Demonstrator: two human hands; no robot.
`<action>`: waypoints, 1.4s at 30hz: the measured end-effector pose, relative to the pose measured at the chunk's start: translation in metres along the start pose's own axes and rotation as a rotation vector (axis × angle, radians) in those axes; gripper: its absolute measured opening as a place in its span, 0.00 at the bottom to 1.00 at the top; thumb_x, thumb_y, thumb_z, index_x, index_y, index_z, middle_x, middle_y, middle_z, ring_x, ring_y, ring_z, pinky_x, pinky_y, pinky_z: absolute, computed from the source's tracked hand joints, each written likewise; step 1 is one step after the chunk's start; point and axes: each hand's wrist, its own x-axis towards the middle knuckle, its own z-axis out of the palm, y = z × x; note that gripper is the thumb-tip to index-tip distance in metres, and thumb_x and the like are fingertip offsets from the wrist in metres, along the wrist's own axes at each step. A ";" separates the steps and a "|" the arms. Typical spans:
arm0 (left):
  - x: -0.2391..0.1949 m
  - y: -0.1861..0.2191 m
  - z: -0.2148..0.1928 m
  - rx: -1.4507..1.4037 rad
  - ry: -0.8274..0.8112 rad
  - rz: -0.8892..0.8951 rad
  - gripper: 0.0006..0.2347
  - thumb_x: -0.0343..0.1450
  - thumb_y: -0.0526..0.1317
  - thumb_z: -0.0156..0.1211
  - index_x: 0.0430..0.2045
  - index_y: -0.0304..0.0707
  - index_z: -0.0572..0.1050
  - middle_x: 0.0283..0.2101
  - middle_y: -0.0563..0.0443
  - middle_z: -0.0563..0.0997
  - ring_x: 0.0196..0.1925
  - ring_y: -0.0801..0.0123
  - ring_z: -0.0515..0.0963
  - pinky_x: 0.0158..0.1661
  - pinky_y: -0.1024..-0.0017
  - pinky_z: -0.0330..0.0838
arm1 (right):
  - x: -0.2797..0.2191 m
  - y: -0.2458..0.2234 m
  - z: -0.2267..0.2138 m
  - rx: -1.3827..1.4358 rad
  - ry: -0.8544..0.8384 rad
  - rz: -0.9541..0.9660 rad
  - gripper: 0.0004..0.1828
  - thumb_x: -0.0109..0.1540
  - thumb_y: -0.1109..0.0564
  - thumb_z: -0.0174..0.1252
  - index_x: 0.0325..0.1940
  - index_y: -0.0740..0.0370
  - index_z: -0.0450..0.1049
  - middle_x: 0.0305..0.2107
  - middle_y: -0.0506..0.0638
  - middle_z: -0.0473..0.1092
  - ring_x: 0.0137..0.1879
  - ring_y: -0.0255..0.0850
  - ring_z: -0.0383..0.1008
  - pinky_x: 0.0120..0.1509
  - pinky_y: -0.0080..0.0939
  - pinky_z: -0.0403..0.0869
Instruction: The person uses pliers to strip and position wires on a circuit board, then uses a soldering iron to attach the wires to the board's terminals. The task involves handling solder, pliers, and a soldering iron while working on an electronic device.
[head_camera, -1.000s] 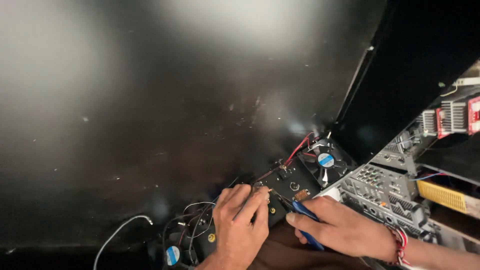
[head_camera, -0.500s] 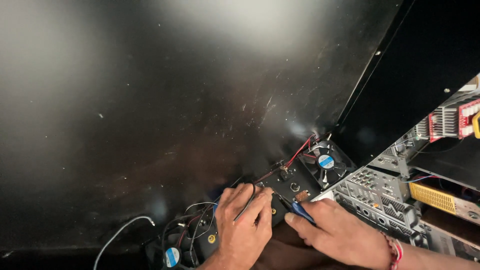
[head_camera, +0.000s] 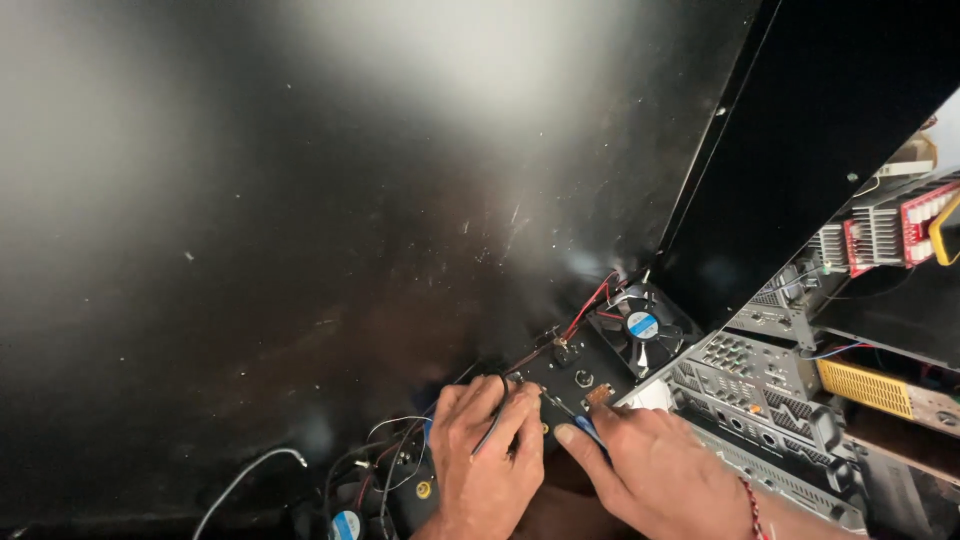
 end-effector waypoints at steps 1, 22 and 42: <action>0.001 0.000 0.000 -0.005 -0.001 0.006 0.04 0.70 0.30 0.58 0.29 0.41 0.78 0.26 0.57 0.74 0.26 0.65 0.73 0.32 0.66 0.62 | -0.001 0.001 0.004 -0.049 -0.027 0.030 0.33 0.68 0.33 0.44 0.61 0.64 0.65 0.26 0.61 0.79 0.36 0.68 0.79 0.41 0.65 0.75; 0.000 0.009 -0.001 0.008 0.014 0.045 0.05 0.71 0.30 0.57 0.29 0.40 0.80 0.27 0.59 0.79 0.28 0.67 0.75 0.34 0.66 0.60 | -0.014 0.006 0.045 -0.161 0.202 -0.098 0.19 0.67 0.44 0.50 0.52 0.59 0.73 0.36 0.61 0.75 0.32 0.66 0.78 0.35 0.67 0.74; 0.007 0.008 0.000 0.015 -0.032 0.051 0.05 0.72 0.32 0.55 0.30 0.42 0.79 0.24 0.59 0.77 0.25 0.63 0.74 0.31 0.64 0.58 | -0.002 0.000 0.027 -0.222 0.276 0.075 0.23 0.67 0.33 0.50 0.38 0.54 0.67 0.24 0.53 0.76 0.26 0.59 0.79 0.25 0.62 0.74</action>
